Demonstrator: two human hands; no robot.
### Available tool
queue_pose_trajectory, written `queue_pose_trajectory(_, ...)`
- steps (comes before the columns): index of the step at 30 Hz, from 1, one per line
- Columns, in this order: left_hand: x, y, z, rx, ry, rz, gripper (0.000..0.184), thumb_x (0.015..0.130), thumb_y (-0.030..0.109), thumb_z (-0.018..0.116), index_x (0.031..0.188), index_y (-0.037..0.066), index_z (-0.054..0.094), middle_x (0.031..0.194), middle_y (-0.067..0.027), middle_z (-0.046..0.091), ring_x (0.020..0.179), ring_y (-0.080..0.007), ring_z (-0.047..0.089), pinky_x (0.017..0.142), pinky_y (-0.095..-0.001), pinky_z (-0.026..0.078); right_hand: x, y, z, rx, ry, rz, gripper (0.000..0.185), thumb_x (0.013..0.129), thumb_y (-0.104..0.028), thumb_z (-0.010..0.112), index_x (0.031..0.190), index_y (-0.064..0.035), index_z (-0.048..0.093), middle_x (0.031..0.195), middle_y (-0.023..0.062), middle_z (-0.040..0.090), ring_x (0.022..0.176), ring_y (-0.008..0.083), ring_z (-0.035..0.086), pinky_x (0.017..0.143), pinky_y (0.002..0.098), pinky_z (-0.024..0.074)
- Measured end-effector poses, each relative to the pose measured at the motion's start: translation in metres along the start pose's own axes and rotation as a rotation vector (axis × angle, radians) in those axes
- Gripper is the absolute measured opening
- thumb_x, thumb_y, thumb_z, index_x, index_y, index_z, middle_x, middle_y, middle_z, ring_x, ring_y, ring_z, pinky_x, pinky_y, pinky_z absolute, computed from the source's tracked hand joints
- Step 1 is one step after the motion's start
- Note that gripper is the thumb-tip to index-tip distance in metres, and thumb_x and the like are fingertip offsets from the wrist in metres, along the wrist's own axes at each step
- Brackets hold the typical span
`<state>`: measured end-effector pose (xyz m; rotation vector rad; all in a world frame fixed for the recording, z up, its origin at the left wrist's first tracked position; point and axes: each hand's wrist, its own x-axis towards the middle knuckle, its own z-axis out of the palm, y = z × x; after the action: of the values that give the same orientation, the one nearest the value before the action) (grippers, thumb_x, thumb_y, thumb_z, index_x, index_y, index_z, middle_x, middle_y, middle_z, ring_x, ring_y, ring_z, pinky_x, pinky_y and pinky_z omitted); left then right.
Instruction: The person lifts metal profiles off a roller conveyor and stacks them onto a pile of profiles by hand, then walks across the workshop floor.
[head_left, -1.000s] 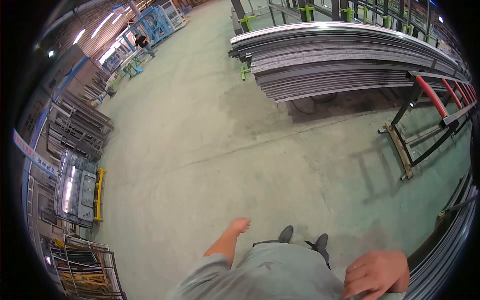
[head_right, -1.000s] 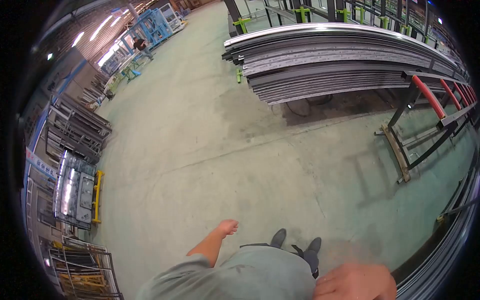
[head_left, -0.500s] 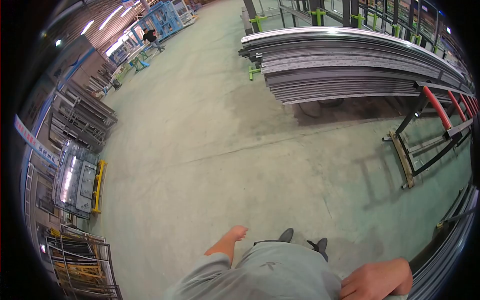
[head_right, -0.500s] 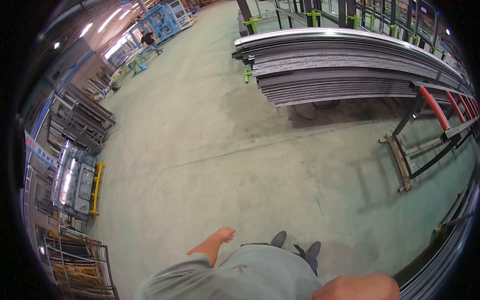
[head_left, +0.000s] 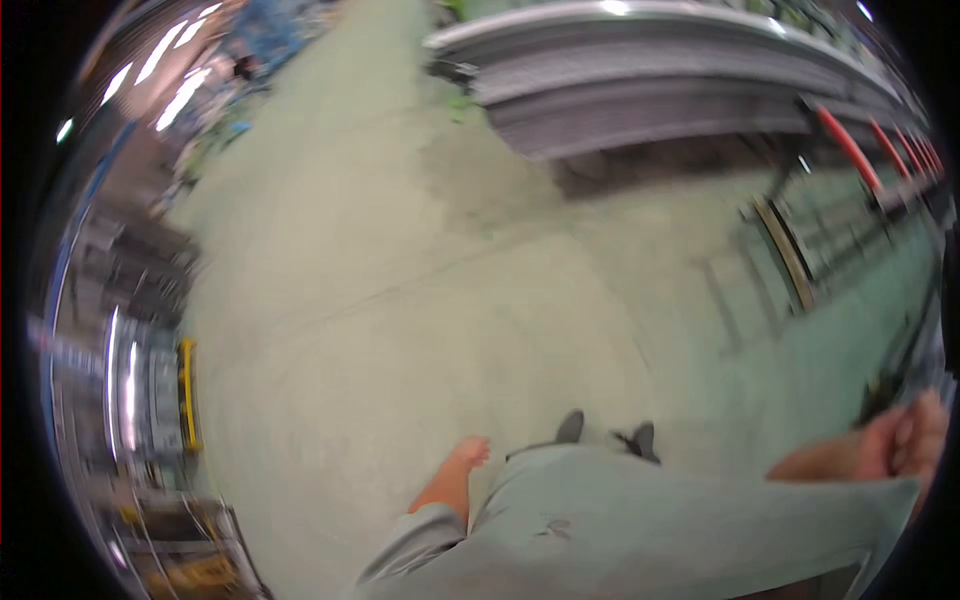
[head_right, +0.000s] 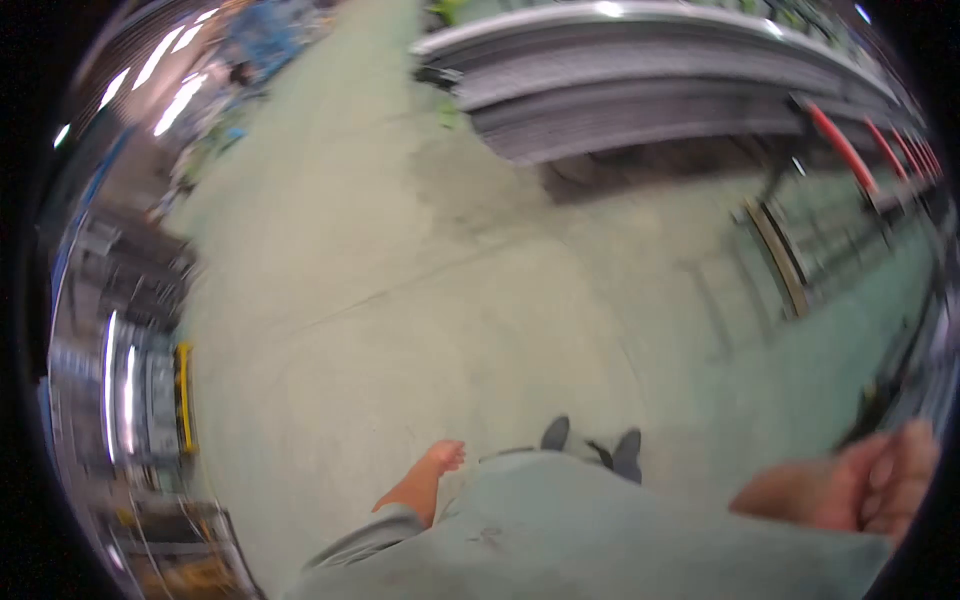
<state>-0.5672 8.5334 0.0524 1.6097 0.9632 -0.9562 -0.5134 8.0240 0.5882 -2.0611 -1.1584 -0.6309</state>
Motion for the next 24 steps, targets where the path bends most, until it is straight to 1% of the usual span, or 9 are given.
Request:
queue_pose_trajectory(2, 0.002, 0.004, -0.003, 0.033, -0.053, -0.053, 0.022, 0.089, 0.031, 0.054, 0.081, 0.011, 0.058, 0.065, -0.0008, 0.055, 0.055, -0.0136, 0.052, 0.047, -0.0298, 0.040, 0.001, 0.006, 0.023, 0.129, 0.015, 0.052, 0.023, 0.088, -0.017, 0.055, 0.069, -0.0052, 0.051, 0.062, 0.0069, 0.049, 0.054, 0.0204, 0.048, 0.048, 0.0312, 0.0370)
queue_pose_trajectory(4, 0.015, -0.006, -0.016, 0.076, -0.101, 0.034, 0.031, 0.090, 0.035, 0.055, 0.099, 0.006, 0.059, 0.087, -0.0075, 0.063, 0.070, -0.0182, 0.060, 0.060, -0.0342, 0.049, -0.001, 0.013, 0.045, 0.278, 0.062, 0.091, 0.023, 0.088, -0.017, 0.055, 0.069, -0.0049, 0.052, 0.062, 0.0071, 0.049, 0.054, 0.0205, 0.049, 0.048, 0.0312, 0.0372)
queue_pose_trajectory(6, 0.025, -0.013, -0.033, 0.136, -0.197, 0.093, 0.032, 0.090, 0.035, 0.054, 0.103, 0.006, 0.058, 0.090, -0.0069, 0.063, 0.071, -0.0180, 0.059, 0.062, -0.0340, 0.050, -0.010, 0.023, 0.055, 0.358, 0.148, 0.170, 0.024, 0.088, -0.017, 0.055, 0.069, -0.0046, 0.052, 0.063, 0.0072, 0.050, 0.054, 0.0205, 0.049, 0.048, 0.0311, 0.0374)
queue_pose_trajectory(9, -0.027, 0.037, 0.010, 0.063, -0.064, 0.010, 0.032, 0.091, 0.033, 0.053, 0.107, 0.006, 0.056, 0.095, -0.0068, 0.062, 0.075, -0.0175, 0.058, 0.064, -0.0331, 0.050, -0.011, 0.017, 0.062, 0.444, 0.147, 0.177, 0.024, 0.089, -0.017, 0.055, 0.069, -0.0042, 0.052, 0.063, 0.0075, 0.050, 0.054, 0.0205, 0.049, 0.048, 0.0310, 0.0377)
queue_pose_trajectory(11, 0.008, 0.024, 0.008, 0.129, -0.124, -0.081, 0.037, 0.091, 0.033, 0.052, 0.118, 0.007, 0.052, 0.106, -0.0089, 0.061, 0.086, -0.0190, 0.059, 0.070, -0.0331, 0.051, -0.014, 0.006, 0.067, 0.520, 0.147, 0.227, 0.024, 0.089, -0.017, 0.055, 0.069, -0.0039, 0.052, 0.063, 0.0077, 0.050, 0.054, 0.0205, 0.050, 0.048, 0.0310, 0.0378)
queue_pose_trajectory(15, -0.012, 0.052, 0.025, 0.111, -0.087, -0.078, 0.044, 0.091, 0.032, 0.052, 0.126, 0.005, 0.047, 0.117, -0.0123, 0.057, 0.094, -0.0214, 0.058, 0.073, -0.0343, 0.050, -0.017, -0.007, 0.070, 0.640, 0.255, 0.227, 0.025, 0.089, -0.017, 0.055, 0.069, -0.0033, 0.053, 0.064, 0.0080, 0.051, 0.055, 0.0205, 0.050, 0.048, 0.0308, 0.0382)
queue_pose_trajectory(19, 0.037, 0.046, 0.008, 0.112, -0.108, -0.134, 0.045, 0.091, 0.032, 0.051, 0.128, 0.007, 0.045, 0.120, -0.0127, 0.056, 0.099, -0.0232, 0.058, 0.076, -0.0343, 0.050, -0.007, -0.021, 0.067, 0.687, 0.370, 0.184, 0.025, 0.090, -0.017, 0.055, 0.069, -0.0027, 0.053, 0.064, 0.0083, 0.052, 0.055, 0.0206, 0.051, 0.048, 0.0307, 0.0385)
queue_pose_trajectory(21, 0.007, 0.067, 0.015, 0.159, -0.063, -0.042, 0.042, 0.092, 0.032, 0.051, 0.124, 0.006, 0.049, 0.114, -0.0122, 0.060, 0.096, -0.0235, 0.060, 0.076, -0.0346, 0.050, -0.001, -0.032, 0.063, 0.683, 0.432, 0.159, 0.026, 0.090, -0.016, 0.055, 0.069, -0.0024, 0.053, 0.064, 0.0085, 0.052, 0.055, 0.0206, 0.051, 0.048, 0.0306, 0.0387)
queue_pose_trajectory(24, -0.115, 0.156, 0.124, 0.156, -0.403, 0.336, 0.033, 0.092, 0.030, 0.051, 0.114, 0.006, 0.051, 0.103, -0.0090, 0.058, 0.088, -0.0211, 0.058, 0.071, -0.0320, 0.048, 0.005, -0.050, 0.056, 0.670, 0.534, 0.144, 0.026, 0.090, -0.016, 0.055, 0.069, -0.0020, 0.054, 0.064, 0.0088, 0.053, 0.055, 0.0206, 0.051, 0.048, 0.0305, 0.0390)
